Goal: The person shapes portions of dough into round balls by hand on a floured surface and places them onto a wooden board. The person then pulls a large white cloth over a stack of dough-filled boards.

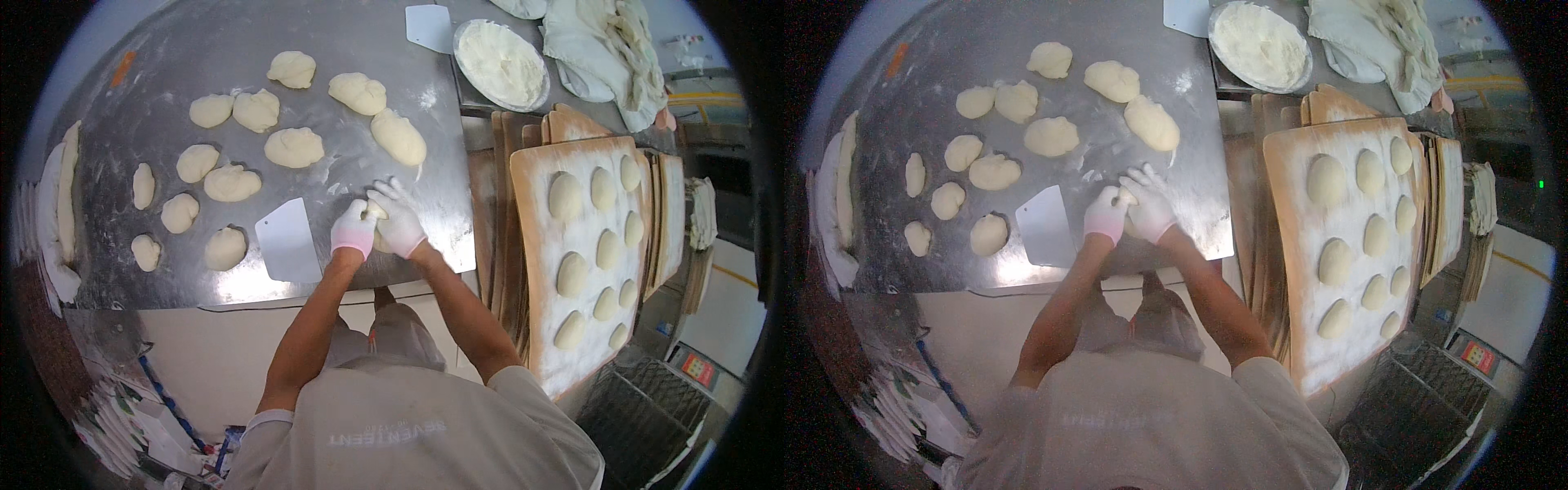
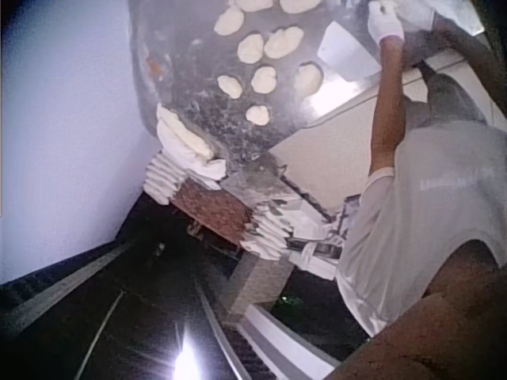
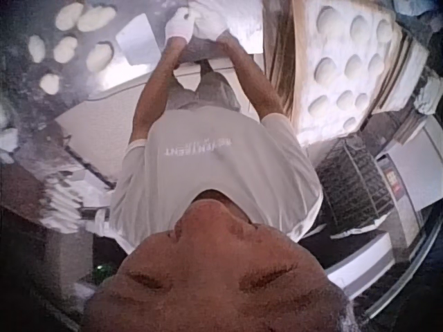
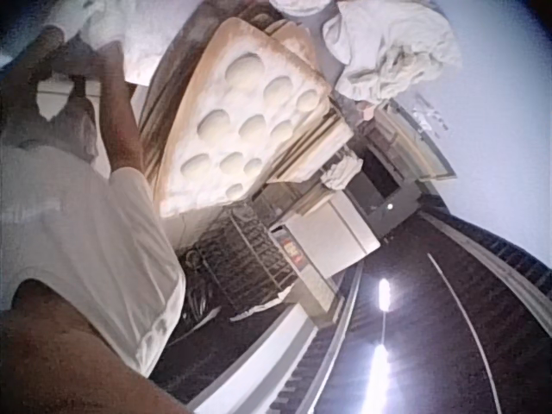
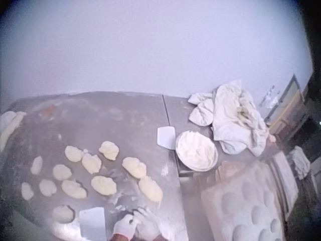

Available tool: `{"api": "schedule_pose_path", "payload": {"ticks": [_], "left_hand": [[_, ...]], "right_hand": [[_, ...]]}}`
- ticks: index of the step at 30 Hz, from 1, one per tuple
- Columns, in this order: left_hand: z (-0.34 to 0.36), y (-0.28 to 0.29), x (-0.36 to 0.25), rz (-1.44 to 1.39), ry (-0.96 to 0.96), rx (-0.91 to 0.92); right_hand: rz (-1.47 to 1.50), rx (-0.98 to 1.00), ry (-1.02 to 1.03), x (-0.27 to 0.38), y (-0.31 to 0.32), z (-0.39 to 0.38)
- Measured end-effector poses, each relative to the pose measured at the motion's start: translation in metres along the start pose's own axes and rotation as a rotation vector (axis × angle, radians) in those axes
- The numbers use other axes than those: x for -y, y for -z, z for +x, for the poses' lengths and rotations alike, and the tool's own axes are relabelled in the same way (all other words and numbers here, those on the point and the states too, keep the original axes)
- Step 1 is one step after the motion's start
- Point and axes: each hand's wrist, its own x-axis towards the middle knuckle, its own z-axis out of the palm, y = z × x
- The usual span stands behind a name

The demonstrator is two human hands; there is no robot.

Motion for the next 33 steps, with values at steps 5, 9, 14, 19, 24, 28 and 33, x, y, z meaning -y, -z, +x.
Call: {"api": "schedule_pose_path", "payload": {"ticks": [5, 9, 14, 19, 24, 28, 33], "left_hand": [[-0.001, -0.006, 0.001, 0.085, -0.395, 0.05], [-0.006, -0.009, -0.003, 0.016, -0.023, 0.104], [-0.006, -0.012, -0.016, 0.17, -0.462, 0.076], [-0.009, -0.02, -0.022, 0.08, -0.073, 0.022], [-0.025, -0.025, -0.015, -0.035, -0.331, 0.194], [-0.037, 0.002, -0.003, -0.113, -0.202, 0.053], [-0.049, 0.074, 0.034, 0.217, 0.07, -0.287]], "right_hand": [[-0.23, 0.1, -0.038, -0.002, 0.007, -0.006], [-0.28, -0.099, 0.11, -0.01, 0.014, -0.013], [-0.123, 0.14, -0.028, -0.024, 0.013, -0.021], [-0.334, -0.149, 0.213, -0.028, 0.009, -0.027], [-0.257, 0.101, -0.004, -0.011, 0.021, -0.036], [-0.394, 0.065, 0.043, 0.003, 0.028, -0.034], [-0.271, -0.233, 0.27, 0.029, 0.025, -0.033]]}}
